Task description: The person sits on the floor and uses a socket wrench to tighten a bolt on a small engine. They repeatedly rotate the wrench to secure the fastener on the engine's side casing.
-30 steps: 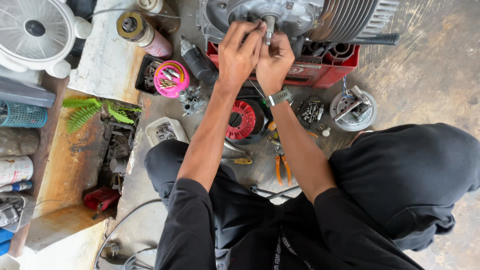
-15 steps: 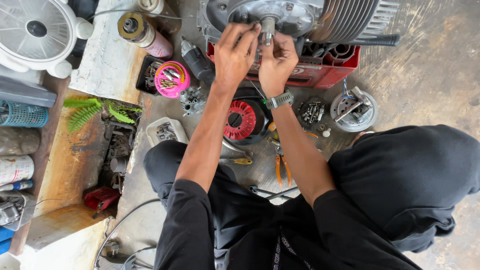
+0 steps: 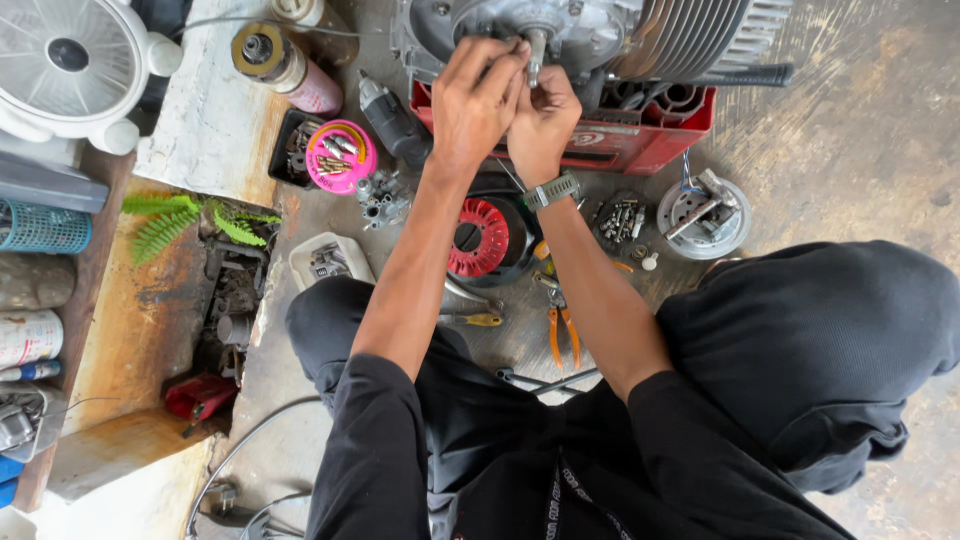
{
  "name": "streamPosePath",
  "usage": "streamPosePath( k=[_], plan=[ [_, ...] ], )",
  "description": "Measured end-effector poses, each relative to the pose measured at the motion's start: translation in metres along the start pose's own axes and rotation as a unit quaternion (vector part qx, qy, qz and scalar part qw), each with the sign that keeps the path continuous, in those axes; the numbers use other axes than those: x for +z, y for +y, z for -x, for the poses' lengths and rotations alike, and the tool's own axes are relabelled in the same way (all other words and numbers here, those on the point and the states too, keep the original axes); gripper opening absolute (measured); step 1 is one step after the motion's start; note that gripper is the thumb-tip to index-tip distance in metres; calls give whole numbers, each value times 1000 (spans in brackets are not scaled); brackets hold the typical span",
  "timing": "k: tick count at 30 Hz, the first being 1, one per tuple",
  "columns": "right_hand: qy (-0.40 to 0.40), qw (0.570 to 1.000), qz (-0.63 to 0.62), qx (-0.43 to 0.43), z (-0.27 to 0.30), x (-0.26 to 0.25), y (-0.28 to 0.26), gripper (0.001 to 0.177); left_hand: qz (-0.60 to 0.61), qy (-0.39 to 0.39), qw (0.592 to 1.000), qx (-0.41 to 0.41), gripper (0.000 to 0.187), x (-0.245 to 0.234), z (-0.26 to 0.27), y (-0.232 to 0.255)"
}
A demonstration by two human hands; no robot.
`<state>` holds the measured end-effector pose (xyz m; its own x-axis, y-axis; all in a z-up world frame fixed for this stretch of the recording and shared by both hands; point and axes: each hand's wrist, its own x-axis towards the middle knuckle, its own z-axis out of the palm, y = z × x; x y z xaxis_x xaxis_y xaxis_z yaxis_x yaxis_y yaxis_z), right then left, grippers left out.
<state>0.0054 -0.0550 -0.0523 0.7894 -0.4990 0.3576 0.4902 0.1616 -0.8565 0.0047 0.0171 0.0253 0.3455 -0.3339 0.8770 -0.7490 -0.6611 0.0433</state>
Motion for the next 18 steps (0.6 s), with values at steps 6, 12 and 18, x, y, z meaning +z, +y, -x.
streamPosePath(
  k=[6,12,18],
  plan=[
    [14,999,16,-30,1,-5,-5,5,-8,-3,1000,-29,9,0,13,-5],
    [-4,999,51,-11,0,-8,0,14,-5,-1,1000,-26,6,3,10,0],
    [-18,993,88,-81,-6,-11,-13,6,-4,5,999,-38,8,0,14,-1]
  ],
)
